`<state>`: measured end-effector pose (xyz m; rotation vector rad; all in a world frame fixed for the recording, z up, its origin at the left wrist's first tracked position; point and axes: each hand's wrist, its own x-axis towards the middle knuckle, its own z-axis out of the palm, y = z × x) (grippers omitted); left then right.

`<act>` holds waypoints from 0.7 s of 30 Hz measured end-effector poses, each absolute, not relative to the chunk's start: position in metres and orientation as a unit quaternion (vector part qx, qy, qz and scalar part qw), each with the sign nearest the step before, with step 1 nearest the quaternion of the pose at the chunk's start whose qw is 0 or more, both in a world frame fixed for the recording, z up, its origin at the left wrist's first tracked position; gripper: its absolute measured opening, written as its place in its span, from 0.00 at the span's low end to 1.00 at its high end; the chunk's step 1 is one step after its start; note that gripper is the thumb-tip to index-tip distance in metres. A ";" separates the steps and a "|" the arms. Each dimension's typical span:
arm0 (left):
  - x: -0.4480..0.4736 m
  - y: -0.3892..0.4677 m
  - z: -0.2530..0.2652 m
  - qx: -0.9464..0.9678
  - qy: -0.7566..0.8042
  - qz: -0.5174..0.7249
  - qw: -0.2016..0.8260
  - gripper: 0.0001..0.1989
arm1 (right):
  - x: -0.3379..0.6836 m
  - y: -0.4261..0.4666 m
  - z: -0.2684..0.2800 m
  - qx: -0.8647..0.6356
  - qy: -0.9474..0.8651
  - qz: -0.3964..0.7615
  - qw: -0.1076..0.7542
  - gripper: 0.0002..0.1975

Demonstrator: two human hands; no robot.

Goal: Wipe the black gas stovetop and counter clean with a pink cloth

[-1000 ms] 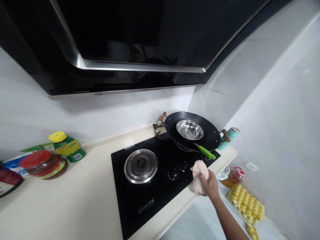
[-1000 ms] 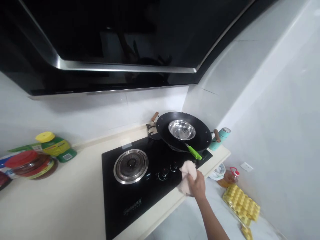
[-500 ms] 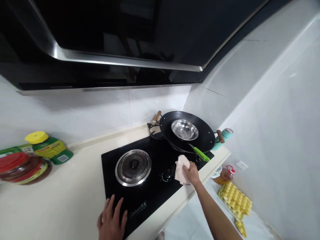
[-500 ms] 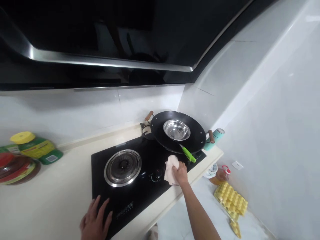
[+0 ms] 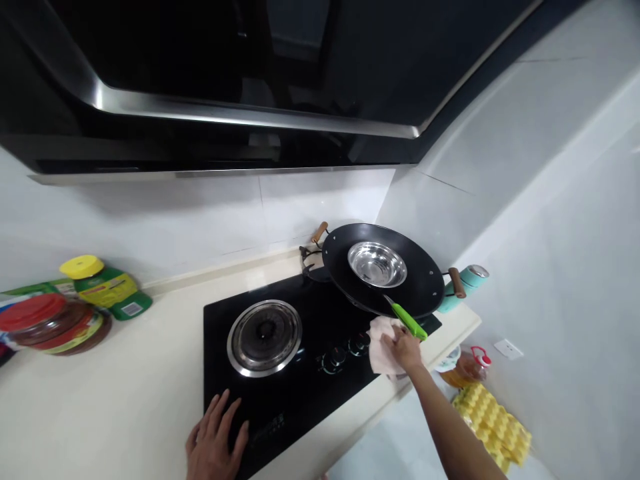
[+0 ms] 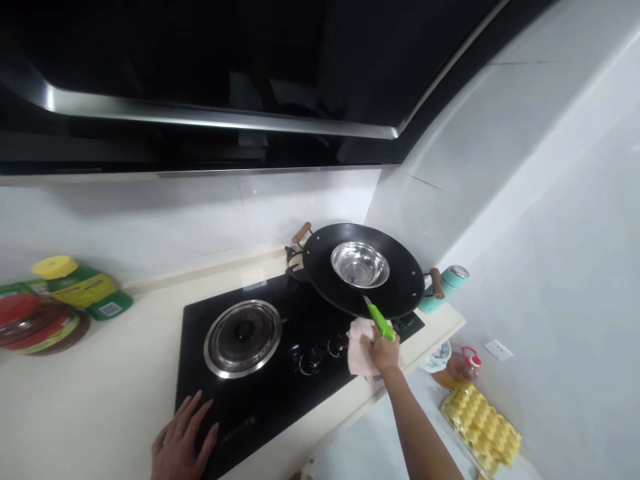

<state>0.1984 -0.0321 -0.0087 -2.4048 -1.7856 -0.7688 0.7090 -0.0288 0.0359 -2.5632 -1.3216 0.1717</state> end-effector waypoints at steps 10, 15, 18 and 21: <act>0.195 -0.034 -0.011 -0.779 -0.575 -0.247 0.034 0.20 | 0.663 0.058 0.064 -0.739 -0.633 0.215 0.081 0.26; 0.193 -0.035 -0.010 -0.780 -0.578 -0.236 0.032 0.20 | 0.652 0.062 0.076 -0.696 -0.677 0.231 0.063 0.26; 0.192 -0.035 -0.013 -0.784 -0.570 -0.243 0.046 0.20 | 0.646 0.056 0.076 -0.677 -0.696 0.232 0.060 0.25; 0.191 -0.035 -0.015 -0.787 -0.563 -0.247 0.054 0.20 | 0.636 0.059 0.073 -0.680 -0.697 0.222 0.059 0.24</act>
